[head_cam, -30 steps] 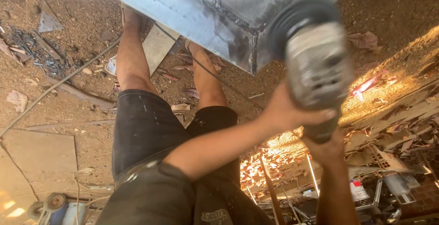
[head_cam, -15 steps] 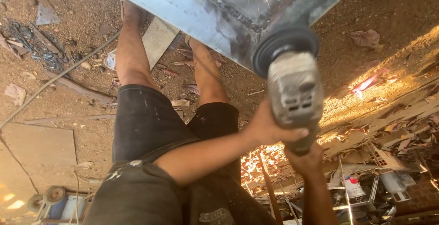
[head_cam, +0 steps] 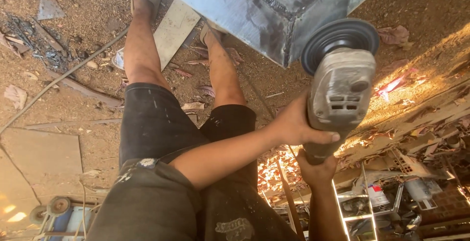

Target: Using an angle grinder to smooth out welded joints on a metal frame structure.

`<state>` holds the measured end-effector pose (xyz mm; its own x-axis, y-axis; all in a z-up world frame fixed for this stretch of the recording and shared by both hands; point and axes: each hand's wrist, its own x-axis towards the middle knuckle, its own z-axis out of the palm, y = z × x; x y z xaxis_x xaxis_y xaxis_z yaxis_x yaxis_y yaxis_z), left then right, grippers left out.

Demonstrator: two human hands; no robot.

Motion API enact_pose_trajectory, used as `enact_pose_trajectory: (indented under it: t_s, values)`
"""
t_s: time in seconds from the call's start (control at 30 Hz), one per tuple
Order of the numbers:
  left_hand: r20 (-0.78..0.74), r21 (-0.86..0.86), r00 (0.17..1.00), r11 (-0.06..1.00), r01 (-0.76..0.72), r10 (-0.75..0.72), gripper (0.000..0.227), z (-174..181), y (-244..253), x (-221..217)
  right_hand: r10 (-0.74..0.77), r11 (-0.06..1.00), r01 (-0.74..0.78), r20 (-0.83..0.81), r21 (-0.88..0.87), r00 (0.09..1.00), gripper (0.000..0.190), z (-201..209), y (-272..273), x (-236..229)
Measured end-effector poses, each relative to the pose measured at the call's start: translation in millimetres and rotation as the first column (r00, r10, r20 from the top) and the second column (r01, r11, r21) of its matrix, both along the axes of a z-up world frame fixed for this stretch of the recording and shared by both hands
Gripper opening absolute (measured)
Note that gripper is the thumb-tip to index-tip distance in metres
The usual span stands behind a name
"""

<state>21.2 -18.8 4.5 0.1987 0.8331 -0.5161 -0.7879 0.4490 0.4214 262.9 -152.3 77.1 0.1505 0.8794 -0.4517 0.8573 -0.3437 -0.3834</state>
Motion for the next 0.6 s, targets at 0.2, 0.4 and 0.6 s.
enact_pose_trajectory:
  t_s: [0.2, 0.4, 0.6]
  values:
    - [-0.05, -0.168, 0.996, 0.983, 0.069, -0.079, 0.092, 21.8, -8.6, -12.4, -0.064, 0.996, 0.066, 0.036, -0.053, 0.997, 0.038, -3.6, -24.6, -0.7]
    - [-0.088, -0.157, 0.987, 0.98, 0.121, -0.136, 0.094, 16.2, -15.1, -7.6, -0.197, 0.969, 0.2, 0.036, -0.144, 0.98, 0.038, 13.2, -28.1, -25.8]
    - [-0.03, -0.144, 0.993, 0.984, 0.109, -0.114, 0.092, 10.9, -39.5, -10.3, -0.214, 0.97, 0.207, -0.042, -0.124, 0.976, 0.037, 10.6, -41.6, -42.8]
